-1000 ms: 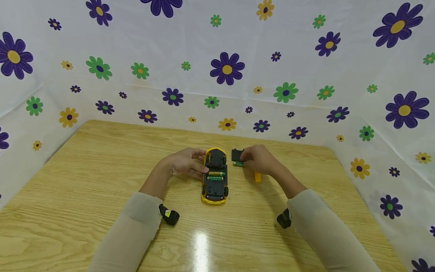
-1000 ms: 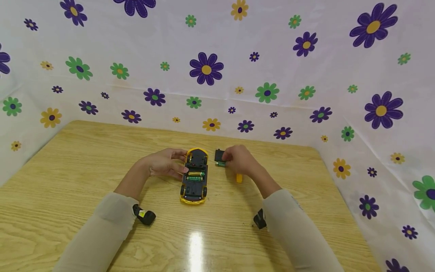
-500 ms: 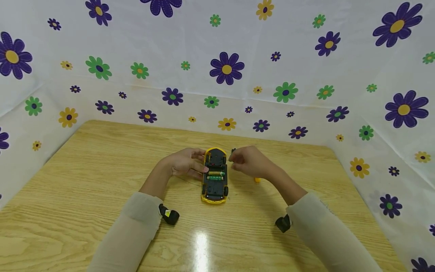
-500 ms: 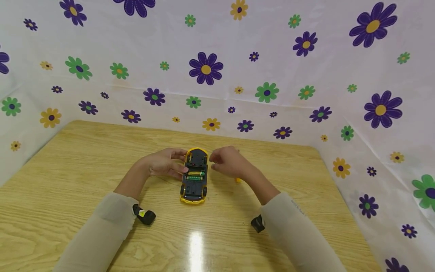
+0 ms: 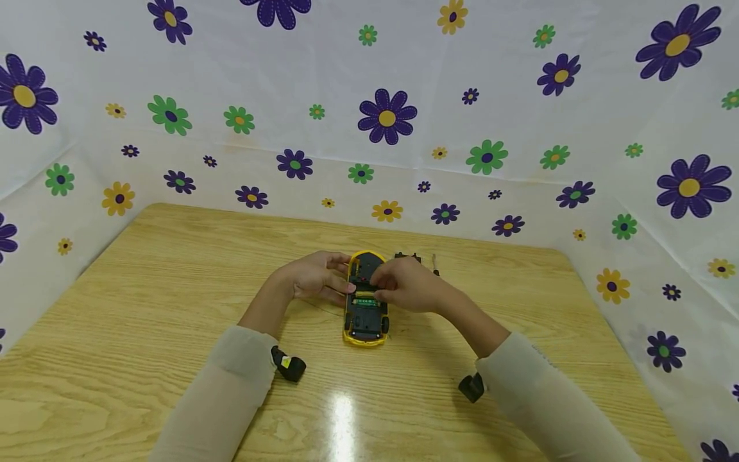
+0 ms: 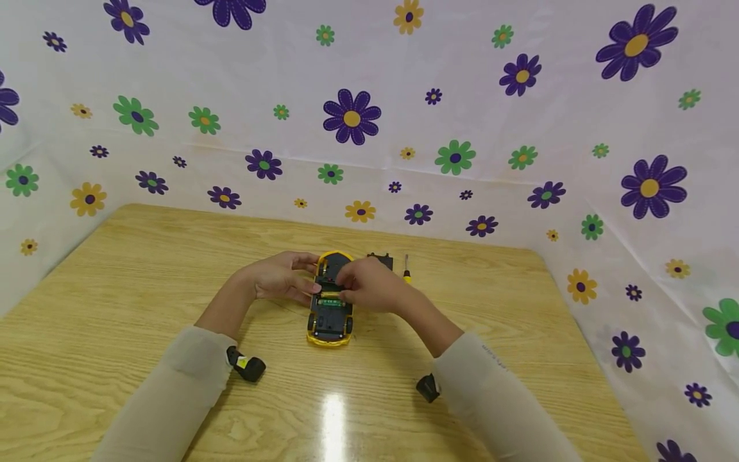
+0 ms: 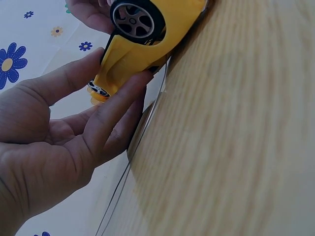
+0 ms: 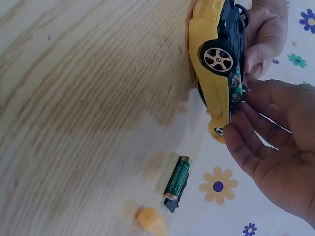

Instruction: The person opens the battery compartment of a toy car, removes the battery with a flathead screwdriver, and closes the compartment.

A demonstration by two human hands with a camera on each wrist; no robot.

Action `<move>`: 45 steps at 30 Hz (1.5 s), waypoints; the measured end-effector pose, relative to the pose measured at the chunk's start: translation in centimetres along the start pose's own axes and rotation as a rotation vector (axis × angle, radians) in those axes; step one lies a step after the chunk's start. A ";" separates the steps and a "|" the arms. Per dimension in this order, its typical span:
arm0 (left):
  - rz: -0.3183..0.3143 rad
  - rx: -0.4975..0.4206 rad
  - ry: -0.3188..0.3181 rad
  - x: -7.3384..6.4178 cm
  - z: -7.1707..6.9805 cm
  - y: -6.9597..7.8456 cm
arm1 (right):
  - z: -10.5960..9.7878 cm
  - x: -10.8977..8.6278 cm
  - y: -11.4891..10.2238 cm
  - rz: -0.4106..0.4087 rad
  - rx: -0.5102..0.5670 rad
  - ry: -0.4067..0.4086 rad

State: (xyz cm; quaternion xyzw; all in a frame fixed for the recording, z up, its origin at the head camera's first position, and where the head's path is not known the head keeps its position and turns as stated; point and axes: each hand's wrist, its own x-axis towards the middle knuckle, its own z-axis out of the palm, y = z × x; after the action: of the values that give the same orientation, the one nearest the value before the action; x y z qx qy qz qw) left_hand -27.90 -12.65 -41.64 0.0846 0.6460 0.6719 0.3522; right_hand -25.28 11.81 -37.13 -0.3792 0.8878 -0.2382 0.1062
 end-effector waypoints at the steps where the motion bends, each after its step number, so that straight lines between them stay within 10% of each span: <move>1: -0.001 -0.002 0.000 0.0 0.0 0.0 | 0.1 0.1 -0.1 -0.005 0.000 -0.005; 45: 0.017 0.013 -0.018 0.1 -0.1 -0.2 | 0.0 -0.2 0.0 0.046 0.030 -0.049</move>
State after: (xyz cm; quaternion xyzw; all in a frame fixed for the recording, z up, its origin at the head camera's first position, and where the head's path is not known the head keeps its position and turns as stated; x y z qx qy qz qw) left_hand -28.00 -12.70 -41.85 0.0983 0.6463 0.6700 0.3517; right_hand -25.14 11.89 -37.12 -0.3628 0.8897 -0.2398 0.1389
